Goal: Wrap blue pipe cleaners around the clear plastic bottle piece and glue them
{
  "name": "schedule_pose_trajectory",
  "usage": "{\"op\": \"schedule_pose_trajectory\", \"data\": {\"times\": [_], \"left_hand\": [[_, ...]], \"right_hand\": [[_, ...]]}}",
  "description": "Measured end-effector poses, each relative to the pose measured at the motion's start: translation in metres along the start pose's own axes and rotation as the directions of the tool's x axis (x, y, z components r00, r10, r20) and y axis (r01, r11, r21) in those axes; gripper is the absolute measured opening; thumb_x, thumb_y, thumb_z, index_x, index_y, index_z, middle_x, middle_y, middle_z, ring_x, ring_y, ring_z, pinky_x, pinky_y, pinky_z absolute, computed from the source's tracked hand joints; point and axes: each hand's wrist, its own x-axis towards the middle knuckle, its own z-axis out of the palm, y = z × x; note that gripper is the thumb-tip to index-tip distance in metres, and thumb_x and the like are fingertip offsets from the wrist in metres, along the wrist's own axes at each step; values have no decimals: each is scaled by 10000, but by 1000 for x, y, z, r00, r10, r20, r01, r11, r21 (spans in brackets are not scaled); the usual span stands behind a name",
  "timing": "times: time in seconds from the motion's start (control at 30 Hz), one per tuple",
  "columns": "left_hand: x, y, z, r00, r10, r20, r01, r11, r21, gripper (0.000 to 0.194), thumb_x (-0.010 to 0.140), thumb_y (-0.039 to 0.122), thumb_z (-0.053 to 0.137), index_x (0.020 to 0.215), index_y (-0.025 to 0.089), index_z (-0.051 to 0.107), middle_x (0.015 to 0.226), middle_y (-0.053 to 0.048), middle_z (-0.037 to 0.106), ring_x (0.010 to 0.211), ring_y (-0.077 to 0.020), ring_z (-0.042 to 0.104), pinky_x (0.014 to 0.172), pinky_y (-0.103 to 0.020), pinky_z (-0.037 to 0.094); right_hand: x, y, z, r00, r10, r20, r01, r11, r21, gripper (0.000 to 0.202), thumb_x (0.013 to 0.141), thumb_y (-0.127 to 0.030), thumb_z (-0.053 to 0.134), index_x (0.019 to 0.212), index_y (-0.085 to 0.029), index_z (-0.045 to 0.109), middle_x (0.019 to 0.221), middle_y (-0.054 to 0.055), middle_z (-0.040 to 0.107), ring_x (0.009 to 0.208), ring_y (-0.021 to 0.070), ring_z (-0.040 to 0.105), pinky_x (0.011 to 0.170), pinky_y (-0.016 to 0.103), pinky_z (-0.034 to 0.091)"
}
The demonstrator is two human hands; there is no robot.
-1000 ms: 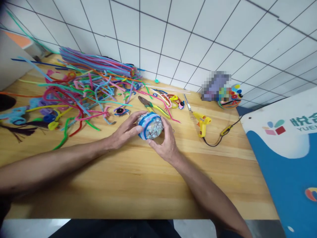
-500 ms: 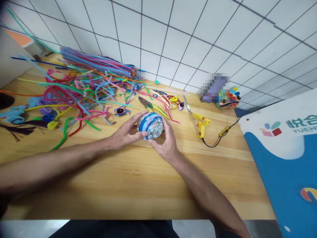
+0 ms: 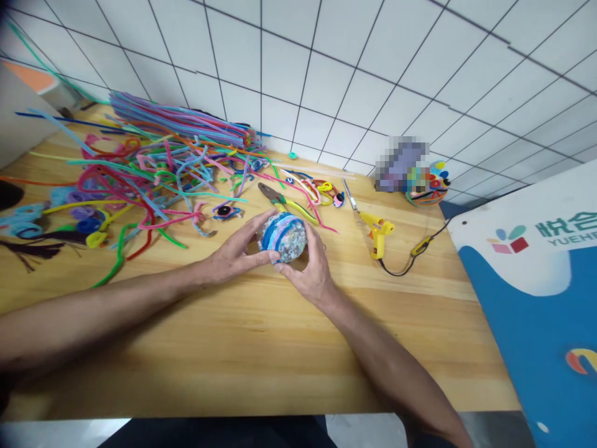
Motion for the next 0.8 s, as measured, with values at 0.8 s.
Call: {"op": "schedule_pose_trajectory", "data": {"times": [0.8], "left_hand": [[2,3,2,997,-70,35,74,989,-125,848,993,547,784,1692,269,395,1730,-157,455,1617,-368,463,1378,-546,379]], "right_hand": [[3,-10,-1,996,-79,-49,70,983,-170,1163,872,-457,899,1763,-265,177,1685,221,525,1570,412,547,1249,650,530]]}}
